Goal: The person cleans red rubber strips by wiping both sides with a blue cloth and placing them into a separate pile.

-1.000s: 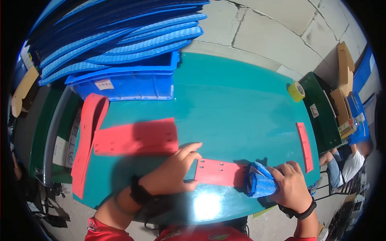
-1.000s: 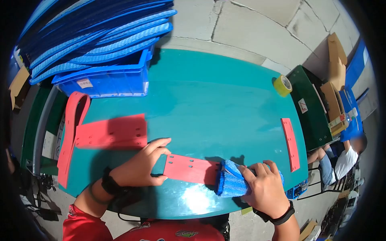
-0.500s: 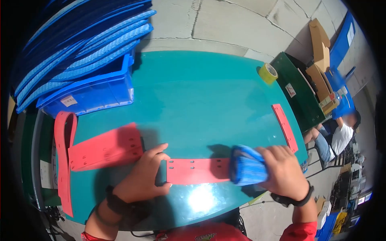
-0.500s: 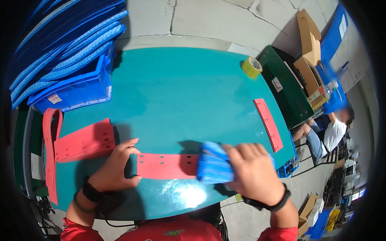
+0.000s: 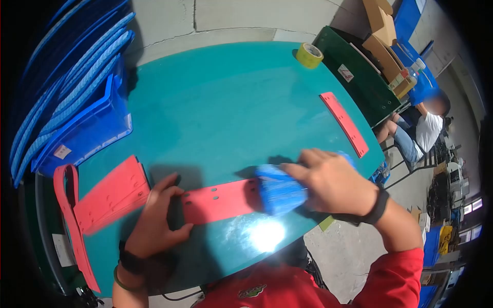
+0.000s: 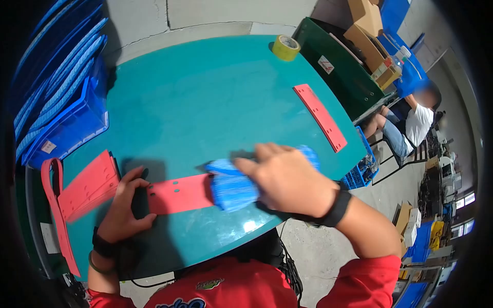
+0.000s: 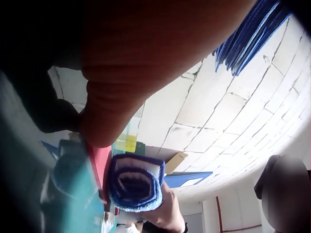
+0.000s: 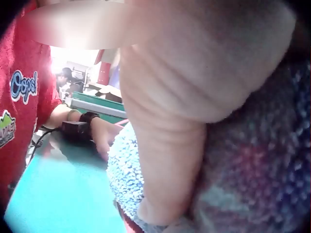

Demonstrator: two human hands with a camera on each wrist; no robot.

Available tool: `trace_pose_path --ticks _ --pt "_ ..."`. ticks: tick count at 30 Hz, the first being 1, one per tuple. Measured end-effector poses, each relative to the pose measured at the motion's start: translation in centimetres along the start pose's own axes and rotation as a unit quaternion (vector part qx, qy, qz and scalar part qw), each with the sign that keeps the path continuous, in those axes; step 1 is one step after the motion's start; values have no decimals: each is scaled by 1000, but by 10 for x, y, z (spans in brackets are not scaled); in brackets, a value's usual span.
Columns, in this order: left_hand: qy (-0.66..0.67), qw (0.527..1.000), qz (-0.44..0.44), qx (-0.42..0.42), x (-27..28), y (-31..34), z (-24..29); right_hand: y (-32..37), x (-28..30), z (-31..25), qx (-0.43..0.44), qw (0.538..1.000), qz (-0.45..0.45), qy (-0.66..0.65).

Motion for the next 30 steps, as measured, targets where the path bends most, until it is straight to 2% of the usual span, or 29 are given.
trace_pose_path --ticks 5,7,11,13,15,18,21,25,27,30 --pt "0 1000 -16 -13 -1 -1 -6 40 0 28 -85 996 -9 38" --pt "-5 1000 -12 -20 -3 0 -8 44 9 30 -78 990 -32 109" --pt "-16 999 -8 -37 -2 0 -5 31 23 11 -88 993 31 78" --pt "-18 999 -9 -40 -2 0 -6 16 28 -13 -30 994 81 73" --pt "-19 999 -11 -46 -2 -1 -5 -4 24 -37 29 995 83 51" --pt "-27 998 -9 -61 -1 0 -5 -35 11 -64 105 981 157 52" --pt "-15 998 -3 -65 -1 1 -6 -55 -7 -79 113 978 145 101" --pt "-24 996 12 -84 0 1 -5 -51 3 -68 111 984 126 52" --pt "-22 996 11 -82 0 0 -5 -37 7 -54 82 991 89 48" --pt "-26 996 15 -86 -1 2 -6 -8 2 -20 -6 999 47 26"
Point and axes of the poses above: each hand's wrist, its own y-axis away from the middle knuckle, its own x-axis out of the back of the hand, z = x × y, the point moved 4 cm from there along -y, towards the middle knuckle, and after that the axes turned 8 degrees about y, right-handed, at the moved point
